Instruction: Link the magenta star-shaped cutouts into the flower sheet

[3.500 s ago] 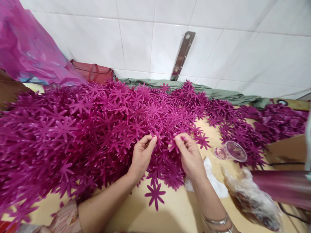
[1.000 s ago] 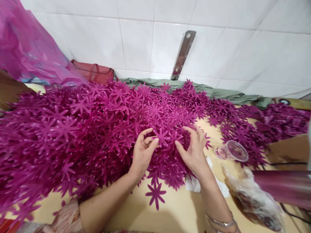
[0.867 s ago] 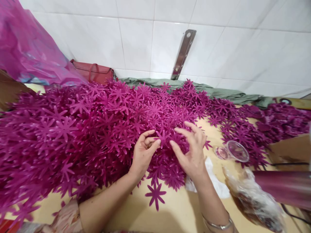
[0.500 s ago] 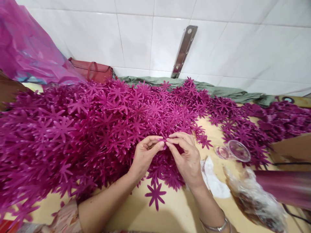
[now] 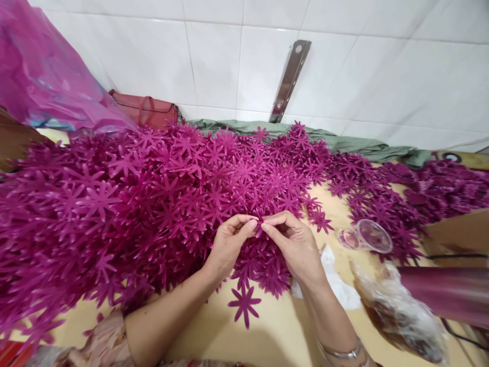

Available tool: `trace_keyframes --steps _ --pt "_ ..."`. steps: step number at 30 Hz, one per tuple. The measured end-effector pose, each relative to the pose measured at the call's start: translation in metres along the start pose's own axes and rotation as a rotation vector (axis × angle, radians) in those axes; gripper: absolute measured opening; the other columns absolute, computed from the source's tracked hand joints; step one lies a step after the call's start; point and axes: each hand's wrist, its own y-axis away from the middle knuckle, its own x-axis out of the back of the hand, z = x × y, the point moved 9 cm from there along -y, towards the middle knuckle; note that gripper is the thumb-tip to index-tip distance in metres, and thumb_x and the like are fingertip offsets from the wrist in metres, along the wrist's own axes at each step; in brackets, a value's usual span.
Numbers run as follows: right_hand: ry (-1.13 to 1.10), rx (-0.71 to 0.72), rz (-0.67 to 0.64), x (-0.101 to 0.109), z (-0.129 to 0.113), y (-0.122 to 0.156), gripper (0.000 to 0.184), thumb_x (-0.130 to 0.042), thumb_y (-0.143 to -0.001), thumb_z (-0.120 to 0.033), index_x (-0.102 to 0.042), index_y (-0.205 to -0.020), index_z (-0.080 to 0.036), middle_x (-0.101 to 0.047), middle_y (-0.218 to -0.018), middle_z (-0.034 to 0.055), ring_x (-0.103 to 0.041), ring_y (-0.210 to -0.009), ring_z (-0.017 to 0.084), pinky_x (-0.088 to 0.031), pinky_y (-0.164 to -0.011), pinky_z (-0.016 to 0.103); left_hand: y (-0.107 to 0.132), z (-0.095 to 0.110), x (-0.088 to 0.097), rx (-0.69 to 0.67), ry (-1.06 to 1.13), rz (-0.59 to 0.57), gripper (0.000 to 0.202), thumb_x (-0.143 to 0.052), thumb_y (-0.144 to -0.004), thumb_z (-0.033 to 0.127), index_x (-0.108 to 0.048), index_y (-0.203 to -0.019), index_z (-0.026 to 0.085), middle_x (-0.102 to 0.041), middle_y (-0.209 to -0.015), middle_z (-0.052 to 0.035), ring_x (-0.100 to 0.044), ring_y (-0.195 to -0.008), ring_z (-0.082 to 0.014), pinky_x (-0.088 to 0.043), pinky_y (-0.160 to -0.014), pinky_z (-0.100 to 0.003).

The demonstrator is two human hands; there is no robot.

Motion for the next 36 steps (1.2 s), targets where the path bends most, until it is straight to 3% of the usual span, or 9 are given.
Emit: trace_keyframes --steps 4,9,13,17,19,22,25,32,36 --pt "-0.185 -0.034 -0.027 -0.004 0.004 -0.004 0.065 -0.069 -0.075 -0.06 -0.052 -0.097 -0.001 -0.056 -0.109 0.0085 -0.054 -0.095 -0.004 -0.049 -0.085 0.006 0.001 0.001 -0.001 0.02 0.094 0.025 0.029 -0.083 -0.079 0.038 -0.069 -0.09 0.016 -0.062 -0.088 -0.0001 -0.058 -0.08 -0.0065 -0.052 -0.08 -0.018" --pt "-0.464 -0.118 0.209 0.021 0.014 -0.01 0.081 -0.079 -0.059 -0.059 -0.043 -0.102 -0.001 -0.056 -0.111 0.0084 -0.051 -0.082 -0.006 -0.046 -0.077 0.005 -0.002 0.005 0.006 0.02 0.179 0.129 0.041 -0.089 -0.072 0.041 -0.064 -0.091 0.015 -0.062 -0.086 0.0001 -0.058 -0.075 -0.0064 -0.054 -0.076 -0.018" --pt "-0.63 -0.176 0.231 0.024 0.017 -0.013 0.096 -0.08 -0.053 -0.065 -0.039 -0.119 -0.008 -0.054 -0.118 0.009 -0.06 -0.09 0.002 -0.054 -0.086 0.015 -0.002 0.006 0.01 0.012 0.179 0.15 0.042 -0.082 -0.08 0.044 -0.058 -0.101 0.016 -0.062 -0.08 0.0001 -0.065 -0.08 -0.011 -0.059 -0.086 -0.029" --pt "-0.718 -0.27 0.126 0.012 0.017 -0.013 0.111 -0.072 -0.05 -0.084 -0.038 -0.127 -0.012 -0.05 -0.129 0.0127 -0.063 -0.103 0.013 -0.056 -0.086 0.022 -0.001 0.008 0.01 -0.007 0.184 0.141 0.048 -0.069 -0.09 0.053 -0.057 -0.117 0.015 -0.068 -0.111 -0.0092 -0.069 -0.097 -0.0172 -0.059 -0.091 -0.033" --pt "-0.683 -0.263 0.099 0.01 0.015 -0.013 0.109 -0.073 -0.053 -0.082 -0.038 -0.13 -0.014 -0.048 -0.133 0.0126 -0.063 -0.104 0.012 -0.055 -0.083 0.018 -0.001 0.009 0.009 -0.007 0.189 0.134 0.052 -0.066 -0.091 0.055 -0.057 -0.123 0.015 -0.067 -0.115 -0.0103 -0.068 -0.1 -0.0173 -0.058 -0.094 -0.034" --pt "-0.569 -0.203 0.154 0.018 0.015 -0.011 0.097 -0.079 -0.057 -0.066 -0.041 -0.127 -0.012 -0.051 -0.127 0.0121 -0.063 -0.097 0.005 -0.055 -0.084 0.013 -0.001 0.008 0.01 0.0 0.181 0.145 0.053 -0.081 -0.082 0.041 -0.057 -0.123 0.017 -0.066 -0.095 -0.002 -0.066 -0.09 -0.011 -0.059 -0.093 -0.03" --pt "-0.414 -0.13 0.182 0.025 0.016 -0.009 0.082 -0.07 -0.07 -0.068 -0.044 -0.121 -0.008 -0.056 -0.117 0.0118 -0.062 -0.091 0.001 -0.056 -0.089 0.014 -0.001 0.005 0.01 0.002 0.16 0.142 0.055 -0.086 -0.077 0.033 -0.059 -0.123 0.017 -0.062 -0.081 0.0034 -0.063 -0.081 -0.0068 -0.06 -0.09 -0.026" --pt "-0.159 -0.067 0.16 0.029 0.012 -0.007 0.076 -0.059 -0.08 -0.069 -0.047 -0.125 -0.009 -0.055 -0.119 0.0107 -0.061 -0.091 -0.003 -0.056 -0.092 0.011 -0.003 0.001 0.012 0.001 0.182 0.157 0.046 -0.089 -0.073 0.034 -0.064 -0.107 0.014 -0.067 -0.089 -0.0002 -0.063 -0.081 -0.0062 -0.061 -0.085 -0.022" --pt "0.071 -0.003 -0.065 0.024 -0.004 -0.004 0.071 -0.055 -0.083 -0.071 -0.058 -0.12 -0.01 -0.055 -0.121 0.0089 -0.06 -0.102 -0.002 -0.053 -0.099 0.012 -0.003 0.006 0.013 -0.016 0.203 0.182 0.044 -0.089 -0.073 0.035 -0.064 -0.102 0.014 -0.067 -0.091 -0.0017 -0.064 -0.084 -0.0079 -0.061 -0.086 -0.023"
